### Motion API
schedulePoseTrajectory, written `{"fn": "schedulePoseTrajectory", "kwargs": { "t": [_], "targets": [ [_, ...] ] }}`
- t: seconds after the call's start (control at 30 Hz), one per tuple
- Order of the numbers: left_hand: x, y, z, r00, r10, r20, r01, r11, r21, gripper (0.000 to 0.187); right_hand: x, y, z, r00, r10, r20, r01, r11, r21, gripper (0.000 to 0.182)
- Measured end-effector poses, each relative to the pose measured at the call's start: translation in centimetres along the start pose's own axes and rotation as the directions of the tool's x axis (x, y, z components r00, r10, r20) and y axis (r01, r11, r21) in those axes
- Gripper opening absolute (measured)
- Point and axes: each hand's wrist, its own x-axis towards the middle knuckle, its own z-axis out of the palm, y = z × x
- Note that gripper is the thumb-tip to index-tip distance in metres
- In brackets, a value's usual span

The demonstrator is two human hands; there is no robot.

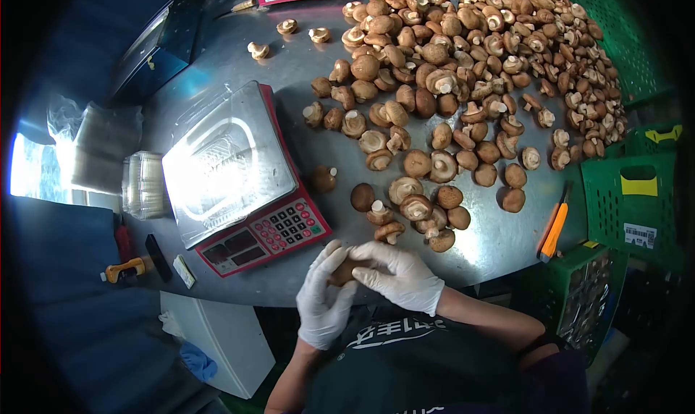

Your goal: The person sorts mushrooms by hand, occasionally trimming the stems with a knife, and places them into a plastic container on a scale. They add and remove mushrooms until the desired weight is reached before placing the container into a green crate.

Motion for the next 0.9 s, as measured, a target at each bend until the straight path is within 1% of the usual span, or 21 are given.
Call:
{"fn": "schedulePoseTrajectory", "kwargs": {
  "t": [0.03, 0.07, 0.13, 0.17, 0.2, 0.23, 0.27, 0.3, 0.37, 0.4, 0.43, 0.47, 0.5, 0.57, 0.63, 0.67, 0.73, 0.77, 0.8, 0.87, 0.9],
  "targets": [
    [-0.9, -0.1, -1.4, 1.000, 0.005, 0.018, -0.007, 0.987, 0.159, 0.053, -0.4, -0.2, -0.1, 0.991, -0.108, 0.081, 0.119, 0.980, -0.157, 0.026],
    [-2.0, -0.2, -3.0, 0.999, 0.006, 0.038, -0.017, 0.949, 0.314, 0.052, -0.6, 0.6, -0.4, 0.947, -0.276, 0.165, 0.318, 0.880, -0.352, 0.027],
    [-5.1, -1.6, -6.5, 0.995, -0.083, 0.062, 0.046, 0.892, 0.450, 0.048, -1.5, -0.4, -1.3, 0.966, -0.032, 0.256, 0.130, 0.918, -0.375, 0.026],
    [-6.5, -2.3, -8.4, 0.957, -0.268, 0.111, 0.149, 0.783, 0.604, 0.047, -2.0, -0.3, -1.9, 0.978, -0.044, 0.204, 0.117, 0.924, -0.364, 0.026],
    [-7.8, -2.6, -9.9, 0.885, -0.450, 0.122, 0.219, 0.633, 0.743, 0.045, -2.6, 0.0, -2.5, 0.987, -0.053, 0.152, 0.104, 0.930, -0.351, 0.026],
    [-9.1, -2.7, -10.7, 0.862, -0.501, 0.081, 0.177, 0.446, 0.877, 0.045, -3.3, 0.2, -3.3, 0.993, -0.059, 0.102, 0.090, 0.937, -0.339, 0.026],
    [-10.1, -2.6, -11.2, 0.841, -0.541, 0.028, 0.119, 0.235, 0.965, 0.044, -3.9, 0.1, -4.3, 0.990, -0.141, 0.022, 0.137, 0.896, -0.422, 0.024],
    [-10.5, -3.4, -11.7, 0.928, -0.368, 0.056, 0.076, 0.333, 0.940, 0.034, -4.4, -0.2, -5.4, 0.978, -0.200, -0.065, 0.143, 0.860, -0.490, 0.020],
    [-7.7, -2.1, -10.3, 0.953, -0.296, 0.067, 0.134, 0.609, 0.782, 0.026, -5.2, 1.3, -7.7, 0.882, -0.333, -0.333, 0.141, 0.861, -0.488, 0.009],
    [-5.6, -1.3, -9.0, 0.965, -0.256, 0.056, 0.154, 0.727, 0.669, 0.022, -5.1, 1.5, -8.9, 0.806, -0.441, -0.396, 0.108, 0.766, -0.634, 0.009],
    [-3.6, -0.6, -6.9, 0.976, -0.210, 0.050, 0.142, 0.798, 0.586, 0.015, -5.1, 1.6, -9.8, 0.748, -0.459, -0.480, 0.037, 0.751, -0.660, 0.011],
    [-1.6, 0.2, -4.8, 0.981, -0.170, 0.095, 0.075, 0.781, 0.620, 0.022, -5.1, 2.4, -10.9, 0.724, -0.418, -0.549, -0.010, 0.790, -0.613, 0.016],
    [0.1, -0.1, -2.4, 0.990, 0.009, 0.139, -0.100, 0.739, 0.666, 0.034, -4.7, 2.8, -11.5, 0.709, -0.484, -0.512, -0.024, 0.709, -0.704, 0.020],
    [4.1, 0.4, 2.3, 0.956, 0.136, 0.260, -0.276, 0.715, 0.642, 0.058, -3.5, 2.7, -12.0, 0.699, -0.564, -0.439, -0.080, 0.549, -0.832, 0.031],
    [7.0, 0.6, 6.0, 0.919, 0.156, 0.362, -0.361, 0.704, 0.612, 0.087, -1.9, 2.5, -11.3, 0.733, -0.573, -0.366, -0.127, 0.413, -0.902, 0.043],
    [7.8, -0.1, 7.5, 0.897, 0.169, 0.408, -0.417, 0.627, 0.658, 0.092, -1.2, 3.2, -11.1, 0.735, -0.597, -0.321, -0.119, 0.353, -0.928, 0.043],
    [7.8, -2.0, 8.8, 0.863, 0.146, 0.484, -0.477, 0.552, 0.684, 0.091, -1.4, 5.0, -10.6, 0.828, -0.505, -0.246, -0.101, 0.297, -0.949, 0.044],
    [7.2, -2.8, 8.9, 0.860, 0.205, 0.468, -0.496, 0.552, 0.670, 0.087, -1.7, 5.0, -10.0, 0.836, -0.482, -0.263, -0.076, 0.372, -0.925, 0.044],
    [6.5, -3.8, 8.6, 0.862, 0.222, 0.456, -0.496, 0.558, 0.666, 0.086, -2.1, 4.8, -9.9, 0.807, -0.543, -0.234, -0.062, 0.316, -0.947, 0.039],
    [5.0, -5.8, 7.8, 0.867, 0.244, 0.435, -0.491, 0.572, 0.657, 0.083, -1.5, 4.6, -10.9, 0.730, -0.619, -0.289, 0.034, 0.456, -0.889, 0.033],
    [4.7, -6.1, 7.8, 0.876, 0.251, 0.411, -0.477, 0.573, 0.666, 0.080, -0.7, 3.9, -10.9, 0.694, -0.636, -0.337, -0.061, 0.414, -0.908, 0.030]
  ]
}}
